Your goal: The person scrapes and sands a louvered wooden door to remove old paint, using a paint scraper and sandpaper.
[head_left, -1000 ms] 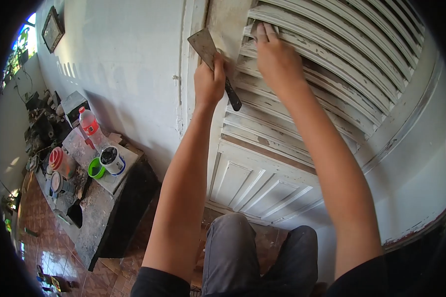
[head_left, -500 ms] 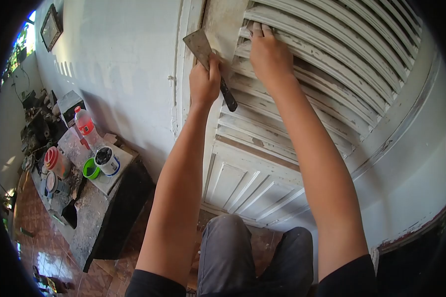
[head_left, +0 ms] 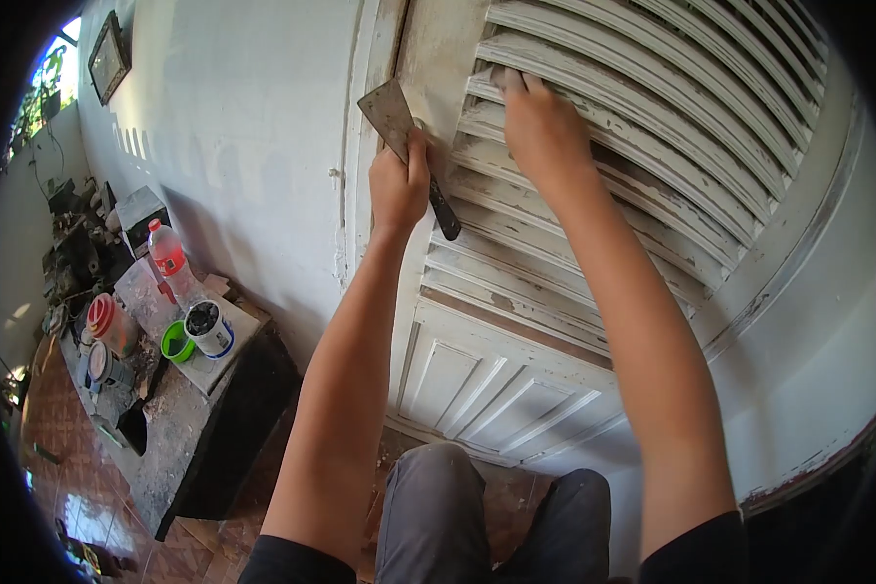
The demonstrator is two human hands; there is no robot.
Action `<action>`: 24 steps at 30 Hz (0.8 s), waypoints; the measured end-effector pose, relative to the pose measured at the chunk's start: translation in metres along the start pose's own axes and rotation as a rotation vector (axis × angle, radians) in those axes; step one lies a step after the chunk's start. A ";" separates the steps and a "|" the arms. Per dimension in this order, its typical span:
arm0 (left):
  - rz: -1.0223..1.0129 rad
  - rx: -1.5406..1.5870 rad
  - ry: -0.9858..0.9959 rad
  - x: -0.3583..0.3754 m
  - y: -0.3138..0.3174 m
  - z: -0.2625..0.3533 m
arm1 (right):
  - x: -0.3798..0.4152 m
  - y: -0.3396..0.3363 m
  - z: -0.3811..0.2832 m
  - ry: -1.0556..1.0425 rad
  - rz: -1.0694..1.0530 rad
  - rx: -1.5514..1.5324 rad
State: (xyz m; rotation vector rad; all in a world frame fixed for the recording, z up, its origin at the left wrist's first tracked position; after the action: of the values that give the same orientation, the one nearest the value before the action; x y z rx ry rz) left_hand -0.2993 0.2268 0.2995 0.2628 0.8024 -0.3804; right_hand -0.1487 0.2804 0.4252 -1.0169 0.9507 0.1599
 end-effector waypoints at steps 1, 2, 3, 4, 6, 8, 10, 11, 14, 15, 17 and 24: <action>-0.002 0.002 -0.001 0.000 0.002 0.000 | 0.003 0.003 0.003 0.001 -0.001 0.002; -0.002 0.016 0.005 -0.001 0.002 0.000 | 0.008 0.004 0.003 -0.005 0.059 -0.007; -0.004 0.027 0.004 0.001 0.000 0.000 | 0.016 0.006 0.001 -0.011 0.113 -0.019; 0.004 0.025 0.009 -0.003 -0.003 0.000 | 0.018 0.002 -0.004 -0.029 0.183 -0.031; -0.010 0.028 0.025 -0.001 -0.001 -0.003 | 0.028 -0.003 -0.004 -0.054 0.187 -0.005; 0.000 0.026 0.035 -0.006 0.000 -0.004 | 0.016 -0.013 -0.010 -0.106 0.202 0.005; -0.007 0.020 0.068 -0.004 0.002 -0.008 | 0.002 -0.002 -0.002 0.013 -0.050 0.015; -0.027 -0.001 0.060 -0.003 0.002 -0.010 | 0.004 0.000 -0.003 0.029 0.035 0.005; 0.010 0.019 0.058 -0.001 0.002 -0.007 | 0.031 -0.002 0.001 -0.027 0.195 -0.011; 0.014 0.022 0.039 0.000 0.002 -0.006 | 0.037 -0.002 0.007 -0.058 0.173 0.006; 0.019 0.007 0.027 -0.004 -0.002 0.001 | 0.021 -0.008 0.006 -0.047 0.098 0.017; -0.011 0.001 -0.037 0.002 -0.002 0.005 | 0.030 -0.006 0.011 -0.068 0.162 0.096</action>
State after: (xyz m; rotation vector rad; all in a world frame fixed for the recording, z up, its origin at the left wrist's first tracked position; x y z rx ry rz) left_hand -0.2959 0.2227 0.3017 0.2521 0.7670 -0.3948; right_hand -0.1207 0.2770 0.4089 -0.8412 0.9699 0.2791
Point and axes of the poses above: each hand's wrist, its own x-axis away from the middle knuckle, its own y-axis out of the palm, z = x × y, the point moved 5 cm from there along -x, towards the middle knuckle, and after that the axes turned 3 degrees about -x, right-handed, at the moved point
